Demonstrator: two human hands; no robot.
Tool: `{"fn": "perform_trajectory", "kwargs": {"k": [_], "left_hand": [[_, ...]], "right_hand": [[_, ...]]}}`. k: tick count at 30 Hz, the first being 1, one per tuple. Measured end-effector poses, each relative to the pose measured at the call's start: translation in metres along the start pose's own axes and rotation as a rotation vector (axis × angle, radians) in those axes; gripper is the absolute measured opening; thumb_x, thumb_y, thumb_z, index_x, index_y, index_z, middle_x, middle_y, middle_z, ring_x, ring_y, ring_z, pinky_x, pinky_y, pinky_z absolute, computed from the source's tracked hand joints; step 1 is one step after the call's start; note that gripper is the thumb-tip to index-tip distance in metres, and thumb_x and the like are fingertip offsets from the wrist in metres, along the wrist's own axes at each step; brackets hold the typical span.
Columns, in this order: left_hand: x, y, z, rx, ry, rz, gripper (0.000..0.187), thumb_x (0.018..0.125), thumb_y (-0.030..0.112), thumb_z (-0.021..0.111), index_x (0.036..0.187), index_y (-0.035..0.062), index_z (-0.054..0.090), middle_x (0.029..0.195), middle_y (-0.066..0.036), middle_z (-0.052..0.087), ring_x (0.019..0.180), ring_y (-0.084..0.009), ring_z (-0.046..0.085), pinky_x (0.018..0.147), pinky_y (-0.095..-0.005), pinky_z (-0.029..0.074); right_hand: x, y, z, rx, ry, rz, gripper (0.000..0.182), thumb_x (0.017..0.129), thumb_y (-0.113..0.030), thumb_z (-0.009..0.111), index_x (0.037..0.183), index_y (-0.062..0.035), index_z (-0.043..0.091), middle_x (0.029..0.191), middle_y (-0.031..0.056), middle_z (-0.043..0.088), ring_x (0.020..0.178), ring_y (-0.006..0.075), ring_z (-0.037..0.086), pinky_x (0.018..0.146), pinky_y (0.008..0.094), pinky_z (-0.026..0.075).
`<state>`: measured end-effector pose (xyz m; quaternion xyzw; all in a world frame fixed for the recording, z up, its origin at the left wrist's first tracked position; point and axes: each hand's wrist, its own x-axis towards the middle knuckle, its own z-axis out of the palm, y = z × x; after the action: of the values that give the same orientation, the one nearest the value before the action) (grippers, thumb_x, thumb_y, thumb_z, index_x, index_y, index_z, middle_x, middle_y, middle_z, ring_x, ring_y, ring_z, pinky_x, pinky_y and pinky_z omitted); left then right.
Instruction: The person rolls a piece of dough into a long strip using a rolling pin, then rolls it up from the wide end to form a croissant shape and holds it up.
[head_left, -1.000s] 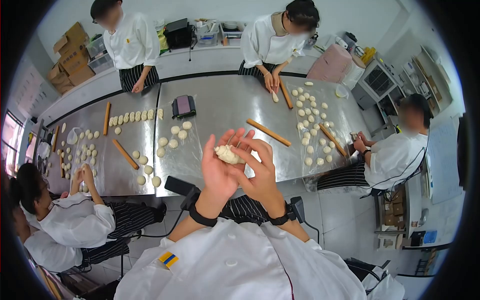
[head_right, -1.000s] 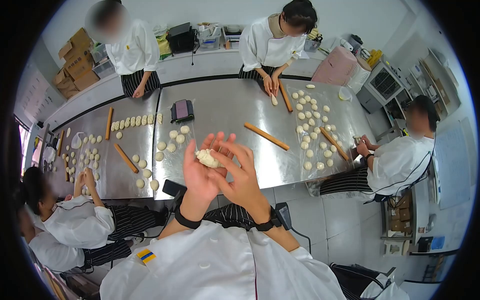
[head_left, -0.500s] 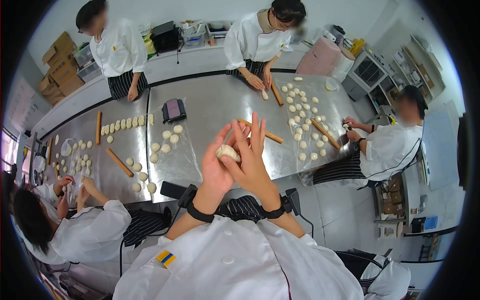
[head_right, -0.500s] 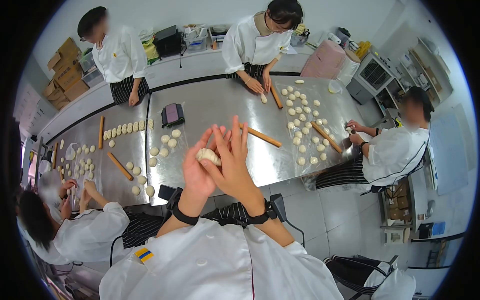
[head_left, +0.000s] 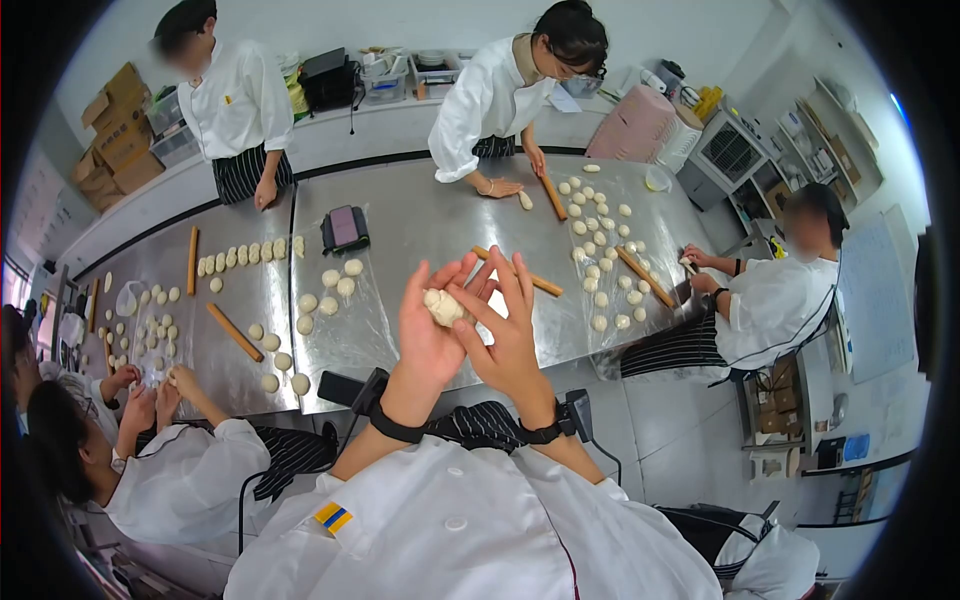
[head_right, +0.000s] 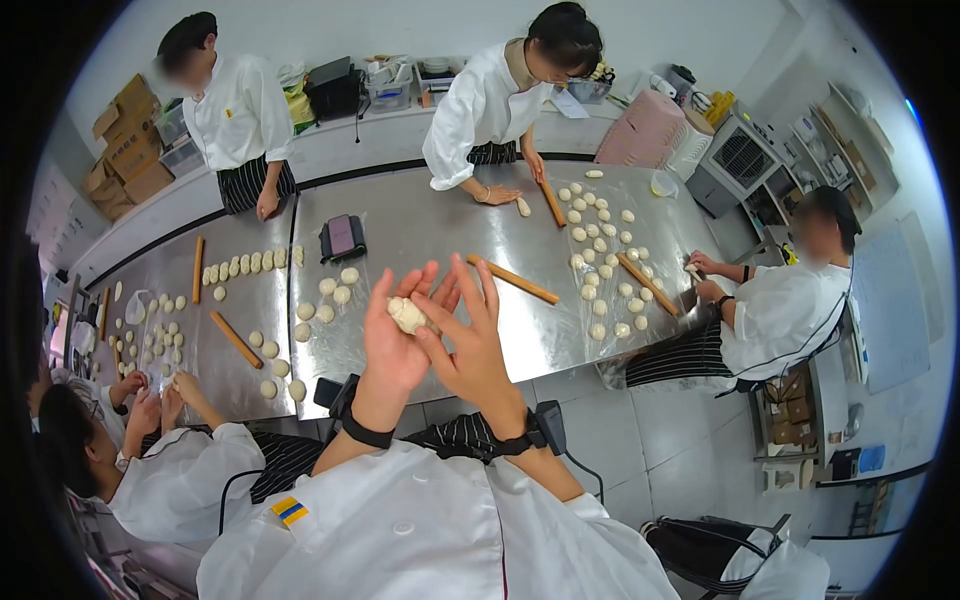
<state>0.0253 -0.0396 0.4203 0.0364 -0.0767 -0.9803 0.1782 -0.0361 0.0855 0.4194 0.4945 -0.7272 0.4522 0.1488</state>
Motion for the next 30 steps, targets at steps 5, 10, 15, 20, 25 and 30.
{"fn": "perform_trajectory", "kwargs": {"k": [5, 10, 15, 20, 25, 30], "left_hand": [[-0.003, 0.003, -0.003, -0.057, -0.022, 0.023, 0.045, 0.112, 0.043, 0.053, 0.115, 0.0033, 0.074, 0.137, -0.015, 0.071, 0.144, -0.0406, 0.056, 0.125, -0.0541, 0.043], [-0.006, 0.002, -0.002, -0.090, -0.064, -0.015, 0.045, 0.112, 0.044, 0.054, 0.114, 0.0049, 0.075, 0.132, -0.014, 0.073, 0.140, -0.0400, 0.060, 0.123, -0.0530, 0.044], [-0.003, 0.000, -0.008, -0.095, -0.063, 0.006, 0.047, 0.111, 0.048, 0.055, 0.110, 0.0058, 0.074, 0.127, -0.013, 0.075, 0.134, -0.0399, 0.064, 0.122, -0.0505, 0.046], [-0.002, 0.008, -0.011, -0.127, -0.056, -0.028, 0.058, 0.110, 0.056, 0.051, 0.129, 0.0029, 0.066, 0.143, -0.015, 0.067, 0.145, -0.0410, 0.055, 0.125, -0.0550, 0.041], [0.023, 0.017, -0.030, -0.157, 0.018, -0.112, 0.074, 0.110, 0.059, 0.043, 0.154, 0.0003, 0.048, 0.161, -0.019, 0.051, 0.157, -0.0428, 0.040, 0.130, -0.0571, 0.033], [0.054, 0.003, -0.066, -0.122, 0.157, -0.122, 0.077, 0.109, 0.057, 0.040, 0.160, -0.0010, 0.042, 0.166, -0.021, 0.046, 0.160, -0.0427, 0.034, 0.131, -0.0584, 0.028]], "right_hand": [[-0.006, -0.006, 0.012, 0.168, 0.052, 0.125, 0.038, 0.093, -0.020, 0.077, 0.130, -0.0145, 0.081, 0.170, 0.0252, 0.041, 0.159, 0.0508, 0.029, 0.120, 0.0560, 0.042], [0.002, -0.012, 0.000, 0.004, 0.033, -0.085, 0.040, 0.094, -0.018, 0.077, 0.134, -0.0155, 0.079, 0.169, 0.0241, 0.042, 0.155, 0.0505, 0.034, 0.124, 0.0586, 0.033], [-0.009, -0.002, 0.009, 0.055, 0.040, -0.018, 0.047, 0.095, -0.019, 0.074, 0.141, -0.0118, 0.073, 0.170, 0.0253, 0.040, 0.156, 0.0512, 0.033, 0.126, 0.0588, 0.030], [-0.013, -0.002, 0.003, 0.119, 0.060, -0.008, 0.055, 0.099, -0.019, 0.069, 0.152, -0.0061, 0.063, 0.172, 0.0252, 0.038, 0.158, 0.0505, 0.031, 0.128, 0.0585, 0.026], [-0.053, 0.027, -0.008, 0.027, -0.038, 0.295, 0.059, 0.104, -0.022, 0.062, 0.160, -0.0058, 0.053, 0.174, 0.0232, 0.036, 0.160, 0.0482, 0.029, 0.129, 0.0564, 0.025], [-0.132, 0.066, -0.041, 0.053, 0.010, 0.616, 0.052, 0.109, -0.022, 0.057, 0.158, -0.0027, 0.054, 0.168, 0.0236, 0.045, 0.159, 0.0441, 0.034, 0.123, 0.0516, 0.038]]}}
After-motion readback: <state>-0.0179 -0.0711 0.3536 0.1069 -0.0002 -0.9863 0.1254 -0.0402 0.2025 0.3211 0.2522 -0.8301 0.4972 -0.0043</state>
